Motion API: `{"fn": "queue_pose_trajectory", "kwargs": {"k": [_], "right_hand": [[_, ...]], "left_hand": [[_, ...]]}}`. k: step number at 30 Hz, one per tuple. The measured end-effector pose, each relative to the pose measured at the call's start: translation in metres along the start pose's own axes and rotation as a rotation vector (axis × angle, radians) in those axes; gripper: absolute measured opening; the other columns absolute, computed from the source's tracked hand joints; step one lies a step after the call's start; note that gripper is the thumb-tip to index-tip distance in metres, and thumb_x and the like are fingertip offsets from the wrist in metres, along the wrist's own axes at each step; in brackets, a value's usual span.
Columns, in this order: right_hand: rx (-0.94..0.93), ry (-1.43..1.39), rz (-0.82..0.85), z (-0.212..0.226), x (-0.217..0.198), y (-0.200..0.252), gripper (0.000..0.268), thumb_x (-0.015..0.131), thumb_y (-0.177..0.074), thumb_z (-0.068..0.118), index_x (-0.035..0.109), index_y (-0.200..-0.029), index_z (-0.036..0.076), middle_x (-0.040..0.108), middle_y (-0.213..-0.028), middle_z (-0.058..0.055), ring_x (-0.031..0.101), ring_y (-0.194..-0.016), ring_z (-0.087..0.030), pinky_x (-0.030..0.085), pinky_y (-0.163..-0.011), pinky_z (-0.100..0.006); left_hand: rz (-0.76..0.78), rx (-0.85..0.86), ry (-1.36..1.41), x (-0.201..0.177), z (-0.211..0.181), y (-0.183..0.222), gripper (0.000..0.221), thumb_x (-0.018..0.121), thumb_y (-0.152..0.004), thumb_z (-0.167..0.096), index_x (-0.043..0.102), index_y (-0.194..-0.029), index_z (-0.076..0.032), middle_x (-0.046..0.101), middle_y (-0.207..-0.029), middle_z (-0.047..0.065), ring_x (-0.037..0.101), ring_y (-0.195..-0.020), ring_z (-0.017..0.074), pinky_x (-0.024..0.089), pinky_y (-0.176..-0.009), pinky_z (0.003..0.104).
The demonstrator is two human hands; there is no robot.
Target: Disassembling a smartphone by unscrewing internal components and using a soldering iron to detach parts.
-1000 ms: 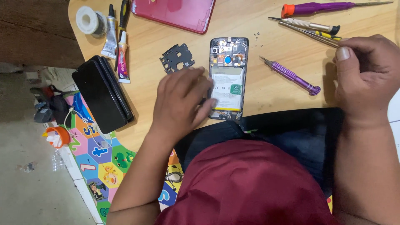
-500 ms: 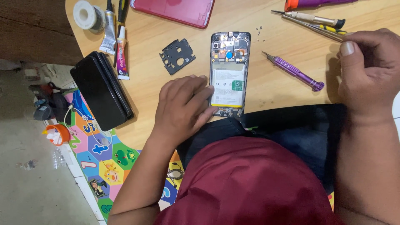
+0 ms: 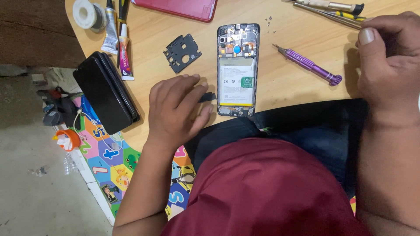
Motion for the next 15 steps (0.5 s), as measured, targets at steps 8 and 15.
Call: {"fn": "queue_pose_trajectory", "kwargs": {"k": [8,15], "right_hand": [[-0.015,-0.060,-0.004,-0.005,0.000,0.000,0.010,0.054,-0.129,-0.029,0.056,-0.138,-0.026,0.050,-0.131,-0.032,0.052,-0.111,-0.037,0.047,-0.107,-0.045],[-0.403,0.435,-0.002,0.065,0.026,0.008,0.012,0.084,-0.104,-0.010,0.076,-0.102,-0.002,0.064,-0.085,-0.013,0.049,-0.068,-0.027,0.042,-0.068,-0.040]], "left_hand": [[0.145,0.143,-0.048,-0.001,-0.012,-0.025,0.050,0.087,-0.087,-0.029,0.066,-0.127,-0.008,0.066,-0.133,0.009,0.063,-0.121,0.0256,0.043,-0.103,0.043],[0.228,0.208,-0.100,-0.001,-0.015,-0.038,0.058,0.086,-0.079,-0.032,0.069,-0.130,-0.010,0.065,-0.136,0.007,0.062,-0.125,0.0252,0.042,-0.108,0.041]]}}
Point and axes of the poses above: each hand's wrist, its own y-axis away from the middle knuckle, its own x-axis out of the palm, z = x × y, the point moved 4 cm from there along -y, towards the middle knuckle
